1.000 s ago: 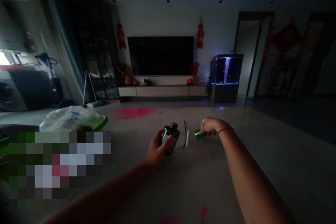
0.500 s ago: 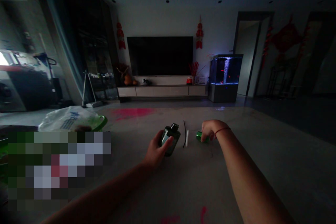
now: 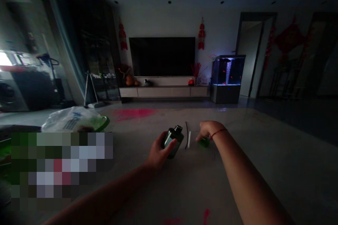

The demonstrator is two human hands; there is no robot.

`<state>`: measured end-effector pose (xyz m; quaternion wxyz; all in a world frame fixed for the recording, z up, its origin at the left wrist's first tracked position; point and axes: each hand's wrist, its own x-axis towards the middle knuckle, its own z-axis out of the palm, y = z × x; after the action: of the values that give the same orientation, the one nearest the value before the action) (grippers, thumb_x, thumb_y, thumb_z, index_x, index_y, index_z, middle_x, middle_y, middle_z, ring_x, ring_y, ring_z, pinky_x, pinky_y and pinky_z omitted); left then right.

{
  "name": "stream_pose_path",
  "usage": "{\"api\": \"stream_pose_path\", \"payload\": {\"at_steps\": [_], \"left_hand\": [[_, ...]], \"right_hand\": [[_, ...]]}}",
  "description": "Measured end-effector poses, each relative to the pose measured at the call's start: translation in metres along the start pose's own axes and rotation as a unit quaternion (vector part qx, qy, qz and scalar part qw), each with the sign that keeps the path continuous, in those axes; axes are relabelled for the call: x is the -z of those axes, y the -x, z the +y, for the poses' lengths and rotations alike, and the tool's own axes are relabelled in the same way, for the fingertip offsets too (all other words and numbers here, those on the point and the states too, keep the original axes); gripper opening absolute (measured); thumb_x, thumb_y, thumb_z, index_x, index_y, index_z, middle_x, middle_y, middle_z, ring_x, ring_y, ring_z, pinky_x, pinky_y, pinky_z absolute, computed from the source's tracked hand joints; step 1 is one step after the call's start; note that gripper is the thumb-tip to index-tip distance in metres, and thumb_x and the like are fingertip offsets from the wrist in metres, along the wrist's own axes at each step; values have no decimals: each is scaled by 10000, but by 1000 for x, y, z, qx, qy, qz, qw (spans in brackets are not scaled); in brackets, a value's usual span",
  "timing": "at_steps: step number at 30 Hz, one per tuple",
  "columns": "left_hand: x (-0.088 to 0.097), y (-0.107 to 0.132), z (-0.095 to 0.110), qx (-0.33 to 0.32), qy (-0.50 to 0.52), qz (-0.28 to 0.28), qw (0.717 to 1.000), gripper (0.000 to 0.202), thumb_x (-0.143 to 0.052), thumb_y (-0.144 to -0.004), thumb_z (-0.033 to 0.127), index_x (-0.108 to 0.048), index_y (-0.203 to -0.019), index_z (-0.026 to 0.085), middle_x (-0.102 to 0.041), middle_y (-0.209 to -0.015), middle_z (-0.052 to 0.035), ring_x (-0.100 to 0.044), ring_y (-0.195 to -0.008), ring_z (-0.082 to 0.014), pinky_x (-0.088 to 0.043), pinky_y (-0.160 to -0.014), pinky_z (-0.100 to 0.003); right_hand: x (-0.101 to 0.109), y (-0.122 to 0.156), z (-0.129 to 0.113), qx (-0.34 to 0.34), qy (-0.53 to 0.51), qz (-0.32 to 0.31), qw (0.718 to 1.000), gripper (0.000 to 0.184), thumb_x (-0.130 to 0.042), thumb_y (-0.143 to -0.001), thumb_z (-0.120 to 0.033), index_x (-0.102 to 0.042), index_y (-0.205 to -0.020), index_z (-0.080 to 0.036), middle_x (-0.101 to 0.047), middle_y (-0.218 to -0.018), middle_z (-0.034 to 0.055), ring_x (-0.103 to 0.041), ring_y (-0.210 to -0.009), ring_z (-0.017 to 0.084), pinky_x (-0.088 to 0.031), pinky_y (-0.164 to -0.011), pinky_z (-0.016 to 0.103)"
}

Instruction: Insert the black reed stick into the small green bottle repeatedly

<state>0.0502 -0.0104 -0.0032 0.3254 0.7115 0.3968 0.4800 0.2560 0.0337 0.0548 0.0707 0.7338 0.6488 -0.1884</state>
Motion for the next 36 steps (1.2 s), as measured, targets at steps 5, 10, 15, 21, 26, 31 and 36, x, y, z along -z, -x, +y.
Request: {"api": "stream_pose_path", "payload": {"at_steps": [5, 10, 15, 21, 26, 31, 36], "left_hand": [[0, -1, -2, -5, -2, -10, 1000, 445, -524, -706, 496, -525, -978, 144, -615, -816, -47, -571, -703, -159, -438, -576, -225], [0, -1, -4, -10, -3, -10, 1000, 458, -532, -707, 486, -517, -1013, 145, -617, -847, -56, -574, -746, -165, -439, -602, -226], [0, -1, -4, -19, -8, -9, 1000, 436, -526, -713, 480, -529, -998, 150, -617, -821, -42, -571, -706, -153, -431, -573, -219], [0, 1, -1, -5, 7, -3, 1000, 439, -538, -702, 483, -526, -988, 149, -618, -829, -43, -577, -716, -157, -437, -570, -220], [1, 0, 0, 3, 18, -17, 1000, 449, -537, -700, 480, -525, -993, 141, -616, -817, -51, -577, -702, -157, -438, -559, -225], [1, -1, -2, -1, 20, -16, 1000, 441, -535, -703, 478, -520, -995, 148, -609, -805, -43, -571, -697, -155, -437, -563, -226], [2, 0, -2, 7, 22, -25, 999, 455, -532, -705, 489, -507, -1002, 145, -601, -808, -43, -565, -691, -150, -435, -546, -213]], "right_hand": [[-7, -5, -11, 42, 4, 37, 998, 190, -648, -596, -255, -613, -700, -99, -560, -591, 39, -528, -501, 136, -421, -463, 260], [-6, -3, -16, 72, -7, 36, 997, 309, -651, -579, -252, -610, -855, -120, -571, -623, 42, -501, -472, 123, -405, -440, 252], [10, 6, -8, 144, -68, 105, 982, 478, -635, -583, -281, -544, -1026, -126, -605, -745, 61, -517, -518, 116, -395, -465, 222], [25, 12, 15, 186, -58, 161, 968, 209, -561, -605, -288, -640, -724, -134, -580, -621, 15, -480, -545, 105, -336, -473, 199], [23, 6, 31, 102, -45, 135, 985, 181, -545, -600, -263, -636, -679, -127, -488, -497, -7, -415, -443, 86, -297, -423, 206], [12, 2, 35, 12, -38, 78, 996, 168, -580, -587, -267, -608, -658, -117, -492, -511, 11, -467, -472, 111, -344, -434, 218], [4, -5, 37, -5, -63, 31, 998, 191, -607, -586, -288, -604, -670, -117, -558, -617, 49, -534, -570, 140, -401, -478, 232]]}}
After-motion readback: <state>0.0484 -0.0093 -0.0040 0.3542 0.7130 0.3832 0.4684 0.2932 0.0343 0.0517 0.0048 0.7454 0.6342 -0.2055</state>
